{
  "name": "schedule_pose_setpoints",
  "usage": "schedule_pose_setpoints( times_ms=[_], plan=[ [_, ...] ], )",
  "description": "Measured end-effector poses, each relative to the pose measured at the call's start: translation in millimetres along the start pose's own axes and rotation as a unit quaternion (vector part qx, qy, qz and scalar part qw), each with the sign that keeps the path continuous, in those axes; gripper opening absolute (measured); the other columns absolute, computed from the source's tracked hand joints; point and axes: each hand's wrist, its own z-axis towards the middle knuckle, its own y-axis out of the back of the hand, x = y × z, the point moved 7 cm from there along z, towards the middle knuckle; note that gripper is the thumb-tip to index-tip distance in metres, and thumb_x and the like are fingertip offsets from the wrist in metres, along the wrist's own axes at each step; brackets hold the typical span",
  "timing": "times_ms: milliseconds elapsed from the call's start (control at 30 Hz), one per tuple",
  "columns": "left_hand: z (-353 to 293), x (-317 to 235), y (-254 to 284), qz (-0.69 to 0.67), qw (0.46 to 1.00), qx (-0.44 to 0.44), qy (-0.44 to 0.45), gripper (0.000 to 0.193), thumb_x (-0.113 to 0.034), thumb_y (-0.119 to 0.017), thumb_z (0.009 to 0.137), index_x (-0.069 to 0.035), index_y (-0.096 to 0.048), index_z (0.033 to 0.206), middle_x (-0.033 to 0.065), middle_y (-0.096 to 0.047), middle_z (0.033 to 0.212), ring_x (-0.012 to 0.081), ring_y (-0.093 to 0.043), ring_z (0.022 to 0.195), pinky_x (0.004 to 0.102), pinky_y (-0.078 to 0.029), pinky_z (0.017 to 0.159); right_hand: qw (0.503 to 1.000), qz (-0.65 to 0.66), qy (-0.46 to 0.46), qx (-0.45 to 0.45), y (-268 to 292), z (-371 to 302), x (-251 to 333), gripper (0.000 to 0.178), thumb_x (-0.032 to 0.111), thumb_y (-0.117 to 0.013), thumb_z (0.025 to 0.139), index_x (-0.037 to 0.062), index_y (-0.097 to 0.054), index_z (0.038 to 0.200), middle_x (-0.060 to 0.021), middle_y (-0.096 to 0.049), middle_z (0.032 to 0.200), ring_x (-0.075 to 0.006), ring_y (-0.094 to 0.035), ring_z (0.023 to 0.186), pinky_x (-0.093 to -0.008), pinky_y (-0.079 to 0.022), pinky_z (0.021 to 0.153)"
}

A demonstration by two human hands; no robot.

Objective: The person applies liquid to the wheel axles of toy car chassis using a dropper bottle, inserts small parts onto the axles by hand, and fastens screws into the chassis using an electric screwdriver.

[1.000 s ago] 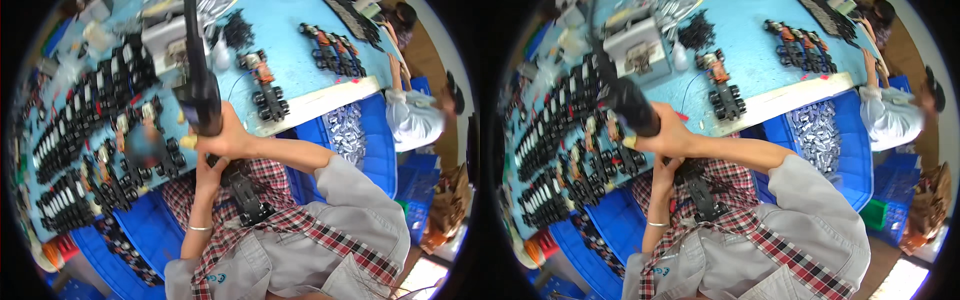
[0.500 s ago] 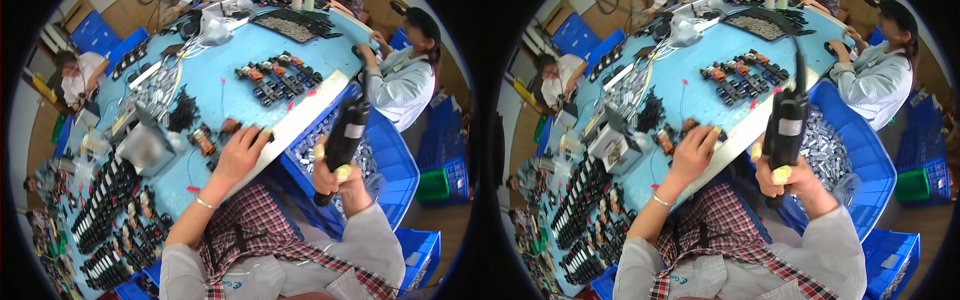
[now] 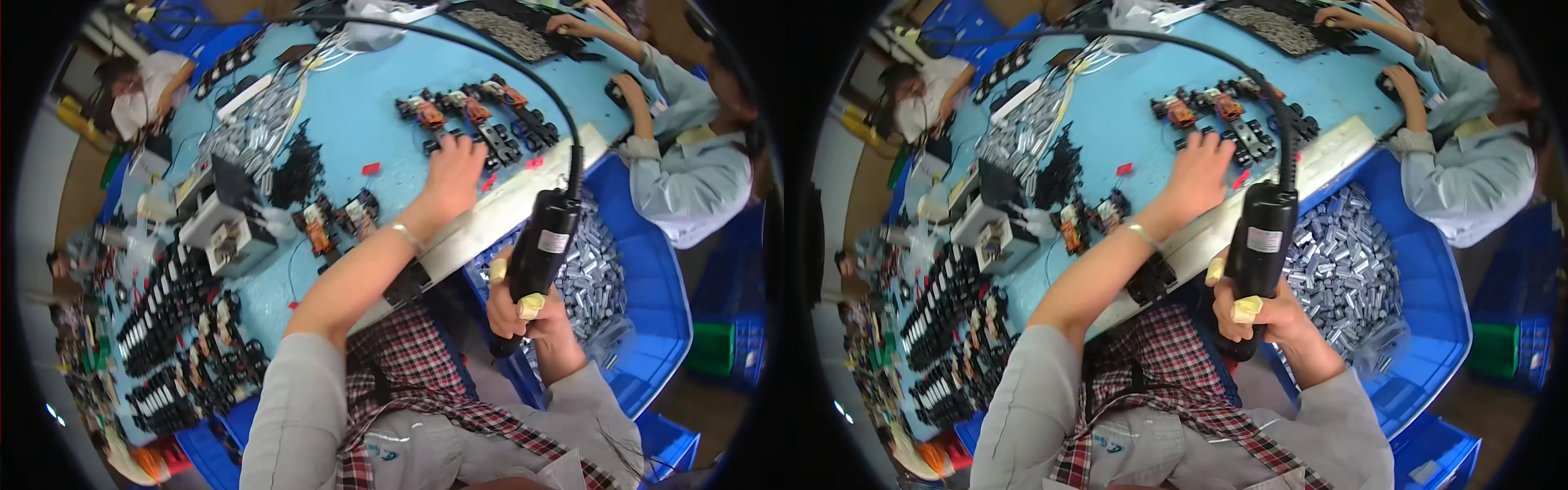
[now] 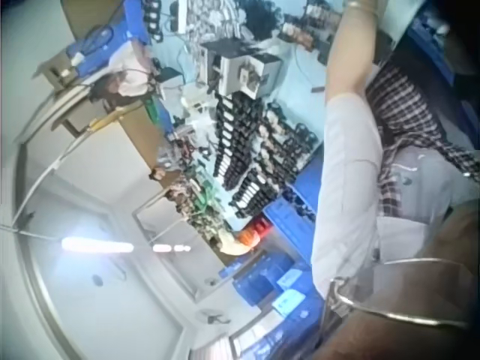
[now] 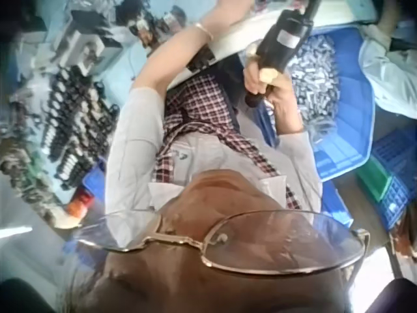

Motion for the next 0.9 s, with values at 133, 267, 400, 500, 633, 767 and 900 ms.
schedule_pose_setpoints(
  times_ms=[133, 267, 400, 500, 633, 767, 900],
  plan=[
    [7, 10, -3, 0.115, 0.991, -0.063, -0.006, 0.036, -0.002, -0.064, 0.064, -0.006, -0.049, 0.097, 0.0106, -0.052, 0.093, 0.0293, -0.051, 0.091, 0.0365, -0.05, 0.065, 0.999, -0.017, 0.039, 0.001, -10, -4, 3, 0.051, 0.01, -0.067, 0.07, -0.0042, -0.037, 0.108, -0.0057, -0.042, 0.051, -0.0134, -0.04, 0.038, -0.0276, -0.034, 0.038],
    [-13, 48, 124, 0.017, 0.974, -0.225, 0.011, 0.034, -0.004, -0.064, 0.066, -0.003, -0.051, 0.097, 0.0121, -0.058, 0.083, 0.0271, -0.059, 0.077, 0.0353, -0.049, 0.065, 0.996, -0.045, 0.073, 0.03, -42, 6, 10, 0.051, 0.012, -0.068, 0.068, -0.0015, -0.038, 0.106, -0.0036, -0.04, 0.048, -0.0126, -0.04, 0.036, -0.0266, -0.033, 0.035],
    [-133, 71, 305, -0.228, 0.93, -0.271, 0.102, 0.039, -0.01, -0.062, 0.074, -0.003, -0.054, 0.111, 0.0084, -0.063, 0.086, 0.0169, -0.06, 0.075, 0.0297, -0.048, 0.069, 0.978, -0.051, 0.104, 0.172, -94, 32, 34, 0.053, 0.014, -0.068, 0.071, -0.0002, -0.038, 0.112, 0.0008, -0.041, 0.049, -0.0112, -0.041, 0.037, -0.024, -0.032, 0.034],
    [-220, 74, 337, -0.34, 0.89, -0.263, 0.155, 0.038, -0.001, -0.056, 0.069, -0.004, -0.053, 0.107, 0.0043, -0.06, 0.088, 0.0177, -0.06, 0.076, 0.0275, -0.048, 0.069, 0.949, -0.036, 0.116, 0.29, -163, 64, 41, 0.046, 0.013, -0.065, 0.076, 0.0014, -0.041, 0.114, 0.0038, -0.043, 0.05, -0.0098, -0.044, 0.039, -0.0223, -0.036, 0.038],
    [-338, 85, 274, -0.367, 0.811, -0.246, 0.383, 0.046, -0.002, -0.061, 0.069, -0.008, -0.052, 0.114, 0.0023, -0.058, 0.094, 0.014, -0.057, 0.083, 0.0249, -0.046, 0.074, 0.936, -0.074, 0.184, 0.291, -203, 158, -20, 0.021, 0.011, -0.064, 0.078, 0.001, -0.051, 0.092, 0.0023, -0.049, 0.053, -0.0076, -0.048, 0.044, -0.0231, -0.04, 0.044],
    [-406, 72, 157, -0.528, 0.611, -0.254, 0.532, 0.047, 0.003, -0.059, 0.073, -0.006, -0.048, 0.117, 0.0074, -0.057, 0.092, 0.0135, -0.058, 0.077, 0.0251, -0.051, 0.065, 0.892, -0.371, 0.231, 0.115, -201, 273, -143, 0.014, 0.008, -0.064, 0.079, 0.0011, -0.052, 0.084, -0.002, -0.053, 0.058, -0.0105, -0.049, 0.047, -0.0245, -0.039, 0.046],
    [-422, 53, 108, -0.472, 0.667, -0.159, 0.554, 0.052, -0.003, -0.061, 0.076, -0.002, -0.043, 0.124, 0.0125, -0.052, 0.114, 0.0171, -0.053, 0.099, 0.029, -0.044, 0.084, 0.877, -0.377, 0.272, 0.122, -212, 292, -180, 0.005, 0.002, -0.059, 0.076, -0.0021, -0.056, 0.074, -0.0057, -0.055, 0.055, -0.0121, -0.052, 0.048, -0.0256, -0.042, 0.049]
  ],
)
